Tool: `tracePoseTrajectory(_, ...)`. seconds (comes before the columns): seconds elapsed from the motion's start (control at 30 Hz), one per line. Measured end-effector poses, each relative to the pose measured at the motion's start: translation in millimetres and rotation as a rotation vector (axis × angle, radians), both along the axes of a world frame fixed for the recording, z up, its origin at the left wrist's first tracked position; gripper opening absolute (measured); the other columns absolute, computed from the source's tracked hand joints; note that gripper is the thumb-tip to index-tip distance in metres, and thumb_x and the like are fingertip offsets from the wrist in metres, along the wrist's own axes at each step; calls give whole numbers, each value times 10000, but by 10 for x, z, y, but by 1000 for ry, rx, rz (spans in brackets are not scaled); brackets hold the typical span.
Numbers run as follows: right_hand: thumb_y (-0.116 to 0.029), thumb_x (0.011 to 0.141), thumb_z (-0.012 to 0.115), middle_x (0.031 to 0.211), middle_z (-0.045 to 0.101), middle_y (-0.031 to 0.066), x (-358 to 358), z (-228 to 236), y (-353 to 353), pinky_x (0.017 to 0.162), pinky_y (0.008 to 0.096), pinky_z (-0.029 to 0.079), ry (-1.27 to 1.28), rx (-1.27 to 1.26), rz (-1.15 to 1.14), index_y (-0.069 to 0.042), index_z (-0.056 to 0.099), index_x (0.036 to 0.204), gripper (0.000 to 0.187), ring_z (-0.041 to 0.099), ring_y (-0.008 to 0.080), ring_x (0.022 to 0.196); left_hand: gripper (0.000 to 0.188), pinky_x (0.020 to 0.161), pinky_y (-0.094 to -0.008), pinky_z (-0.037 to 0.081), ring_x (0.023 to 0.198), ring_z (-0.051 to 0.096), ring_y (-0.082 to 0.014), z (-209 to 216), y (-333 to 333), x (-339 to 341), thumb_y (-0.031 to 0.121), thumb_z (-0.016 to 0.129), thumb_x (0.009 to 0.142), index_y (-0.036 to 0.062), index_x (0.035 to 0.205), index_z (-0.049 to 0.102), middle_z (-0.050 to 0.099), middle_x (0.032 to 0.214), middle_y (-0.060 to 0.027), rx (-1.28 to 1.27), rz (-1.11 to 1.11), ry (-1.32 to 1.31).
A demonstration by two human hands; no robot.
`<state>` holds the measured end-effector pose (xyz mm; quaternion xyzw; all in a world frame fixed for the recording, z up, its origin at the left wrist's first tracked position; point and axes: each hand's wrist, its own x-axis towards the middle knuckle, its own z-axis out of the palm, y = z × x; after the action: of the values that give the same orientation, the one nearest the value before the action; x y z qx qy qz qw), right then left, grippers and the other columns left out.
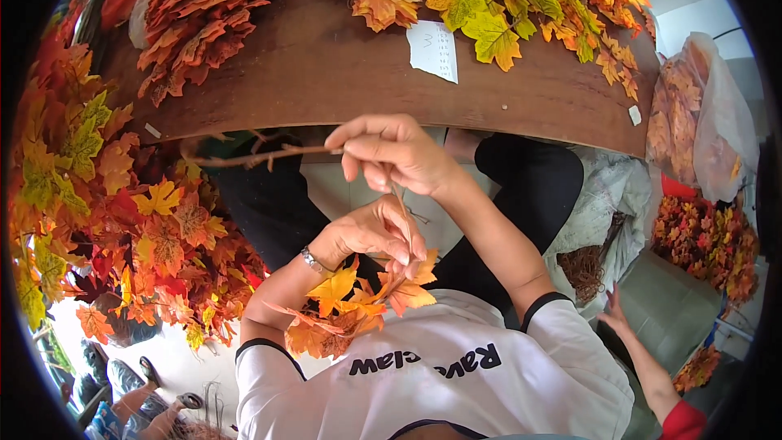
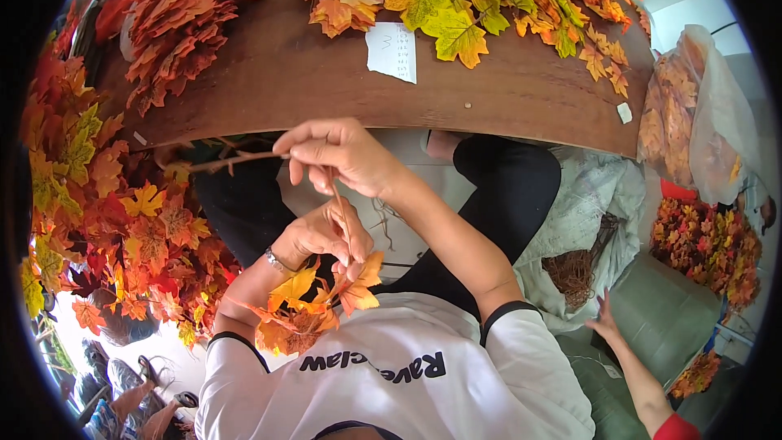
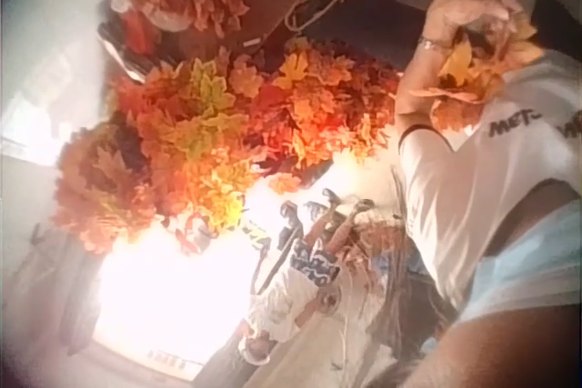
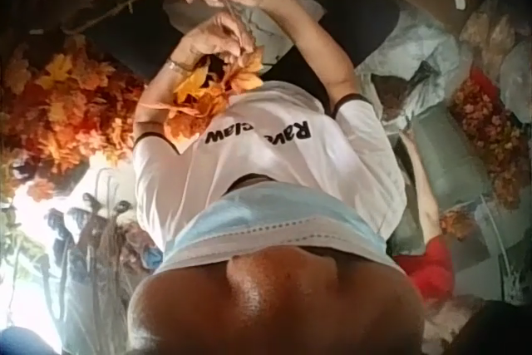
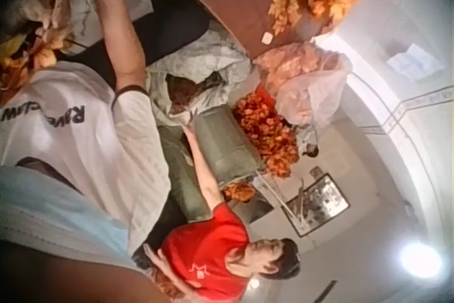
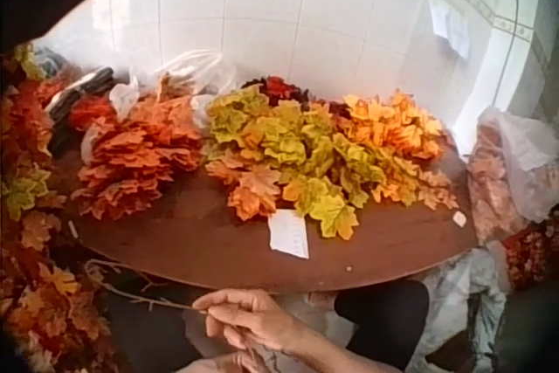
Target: The person assembles artificial autumn leaves onto a vine branch by hand, arranging them into a decorative display.
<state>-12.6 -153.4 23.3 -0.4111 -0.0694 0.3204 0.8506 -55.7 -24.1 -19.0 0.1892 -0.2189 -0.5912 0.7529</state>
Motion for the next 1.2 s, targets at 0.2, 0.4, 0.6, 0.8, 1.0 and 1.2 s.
tracePoseTrajectory(0.2,-130,835,517,618,571,66,-36,-80,-108,401,181,366,-15,-306,81,12,577,952,194,479,64,432,149,510,-203,468,601,596,-137,109,-166,12,52,660,726,-35,831,599,628,734,-141,51,-14,-96)
tracePoseTrajectory(0.4,-181,853,512,764,581,86,-70,-98,-356,492,181,400,-70,-433,-41,-7,532,1072,281,501,67,539,145,546,-258,489,631,610,-188,224,-340,85,26,666,714,-46,809,583,620,723,-164,127,71,-116)
tracePoseTrajectory(0.6,-213,875,491,879,580,39,-308,-324,-451,611,206,448,-53,-400,-204,-35,528,1104,292,541,73,690,100,616,-218,473,672,598,-133,284,-110,453,-16,658,687,-40,782,638,637,733,-111,135,346,-315)
tracePoseTrajectory(0.8,-167,873,487,776,591,49,-14,243,-909,632,216,453,-320,-727,-189,20,586,965,231,545,87,681,71,582,-211,473,661,599,-123,254,71,557,-13,649,709,-48,763,619,631,718,-114,207,514,-297)
tracePoseTrajectory(1.0,-206,859,515,735,563,32,1208,719,-1451,604,214,430,-624,-882,-434,30,594,925,258,527,93,646,47,504,-232,476,575,587,-154,248,-5,514,-42,646,695,-59,706,604,619,720,-158,217,610,-345)
tracePoseTrajectory(1.2,-238,814,549,684,610,25,2807,1006,-1958,543,218,455,-774,-1315,-649,-33,648,850,231,558,77,597,42,587,-219,476,657,582,-110,315,45,515,-24,634,734,-42,769,621,625,796,-109,215,528,-279)
